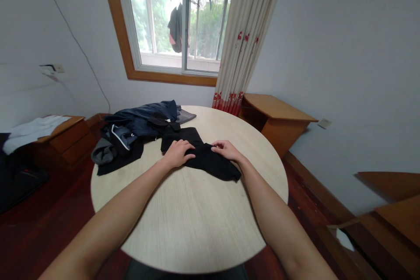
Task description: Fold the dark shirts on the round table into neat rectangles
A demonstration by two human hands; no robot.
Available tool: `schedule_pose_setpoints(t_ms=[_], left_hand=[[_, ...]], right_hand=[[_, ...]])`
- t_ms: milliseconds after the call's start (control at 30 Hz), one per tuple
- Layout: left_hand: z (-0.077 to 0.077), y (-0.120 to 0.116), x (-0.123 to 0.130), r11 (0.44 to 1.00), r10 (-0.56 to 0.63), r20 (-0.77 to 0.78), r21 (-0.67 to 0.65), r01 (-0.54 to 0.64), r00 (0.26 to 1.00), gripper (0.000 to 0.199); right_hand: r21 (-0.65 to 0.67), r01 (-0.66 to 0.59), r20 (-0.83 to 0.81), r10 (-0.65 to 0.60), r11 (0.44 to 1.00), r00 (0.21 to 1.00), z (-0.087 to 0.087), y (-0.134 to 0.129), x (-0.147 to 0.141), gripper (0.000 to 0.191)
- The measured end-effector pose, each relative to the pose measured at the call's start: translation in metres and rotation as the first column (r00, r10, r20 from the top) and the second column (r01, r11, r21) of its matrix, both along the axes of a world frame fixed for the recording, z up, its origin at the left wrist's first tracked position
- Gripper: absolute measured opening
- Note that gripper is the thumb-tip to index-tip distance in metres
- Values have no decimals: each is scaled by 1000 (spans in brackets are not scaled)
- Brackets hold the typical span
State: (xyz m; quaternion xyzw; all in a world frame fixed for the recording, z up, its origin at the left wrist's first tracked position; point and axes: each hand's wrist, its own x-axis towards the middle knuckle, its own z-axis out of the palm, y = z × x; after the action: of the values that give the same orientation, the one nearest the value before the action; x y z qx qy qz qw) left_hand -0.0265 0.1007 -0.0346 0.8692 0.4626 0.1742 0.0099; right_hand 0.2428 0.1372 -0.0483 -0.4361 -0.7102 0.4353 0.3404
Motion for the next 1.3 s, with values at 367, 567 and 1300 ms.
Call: schedule_pose_setpoints(t_ms=[367,567,1300], left_hand=[[6,16,-33,991,107,101,74,-115,989,17],[45,4,-59,999,-14,558,-35,41,830,41],[-37,43,-55,987,127,120,-117,-113,985,80]], right_hand=[[157,501,-266,-452,851,851,5,11,22,43],[45,296,-494,-236,954,837,40,-18,31,54],[269,-77,322,-15,960,946,2,-1,-12,26]])
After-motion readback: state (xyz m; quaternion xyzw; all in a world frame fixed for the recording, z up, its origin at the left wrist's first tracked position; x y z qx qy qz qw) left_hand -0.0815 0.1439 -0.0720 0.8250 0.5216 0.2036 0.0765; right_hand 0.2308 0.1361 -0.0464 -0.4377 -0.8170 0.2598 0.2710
